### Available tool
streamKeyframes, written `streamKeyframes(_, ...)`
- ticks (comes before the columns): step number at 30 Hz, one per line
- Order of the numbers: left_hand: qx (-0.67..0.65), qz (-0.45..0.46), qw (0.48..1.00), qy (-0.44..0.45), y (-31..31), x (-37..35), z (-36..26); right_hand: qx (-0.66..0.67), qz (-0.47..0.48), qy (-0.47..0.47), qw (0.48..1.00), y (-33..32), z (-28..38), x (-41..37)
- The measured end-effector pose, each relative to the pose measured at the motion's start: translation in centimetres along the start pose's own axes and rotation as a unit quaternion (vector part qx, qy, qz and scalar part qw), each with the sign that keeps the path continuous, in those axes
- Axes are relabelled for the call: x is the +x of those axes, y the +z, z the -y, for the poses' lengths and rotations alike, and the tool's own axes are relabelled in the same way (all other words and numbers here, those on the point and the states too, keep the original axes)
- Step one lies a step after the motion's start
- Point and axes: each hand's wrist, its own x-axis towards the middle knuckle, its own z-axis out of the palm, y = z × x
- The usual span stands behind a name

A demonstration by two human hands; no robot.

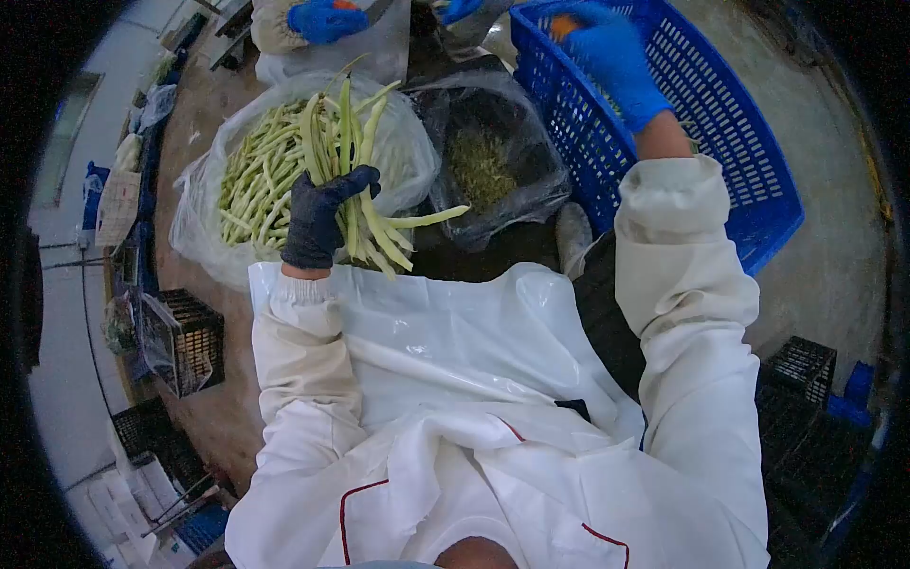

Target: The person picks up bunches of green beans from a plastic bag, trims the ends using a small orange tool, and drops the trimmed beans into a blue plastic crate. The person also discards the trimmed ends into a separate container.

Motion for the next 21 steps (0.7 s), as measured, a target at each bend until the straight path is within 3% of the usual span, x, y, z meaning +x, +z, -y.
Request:
streamKeyframes(2, -0.005, -0.004, 1.000, 0.020, 0.6, 0.0, 0.0, -0.131, 0.079, -0.047, 0.987, 3.9, 0.9, -1.6)
streamKeyframes(4, -0.019, -0.004, 0.999, 0.044, 1.5, -0.1, 0.2, -0.105, 0.126, -0.060, 0.985, 6.2, 2.5, -2.5)
streamKeyframes(7, 0.031, 0.005, 0.994, 0.106, 2.8, 0.0, 0.4, 0.164, 0.215, 0.050, 0.961, 8.0, 5.5, -2.7)
streamKeyframes(10, 0.100, 0.010, 0.989, 0.111, 3.1, 0.0, 0.6, 0.149, 0.258, 0.053, 0.953, 7.2, 7.9, -2.4)
streamKeyframes(16, 0.236, 0.014, 0.959, 0.157, 3.4, -0.3, 0.6, 0.086, 0.295, 0.013, 0.952, 6.2, 8.1, -2.7)
streamKeyframes(19, 0.212, 0.025, 0.963, 0.167, 3.6, 0.0, 1.4, 0.140, 0.272, 0.059, 0.950, 6.5, 9.2, -2.8)
streamKeyframes(21, 0.157, 0.017, 0.973, 0.170, 3.9, 0.1, 1.6, 0.251, 0.285, 0.110, 0.918, 6.4, 9.6, -3.0)
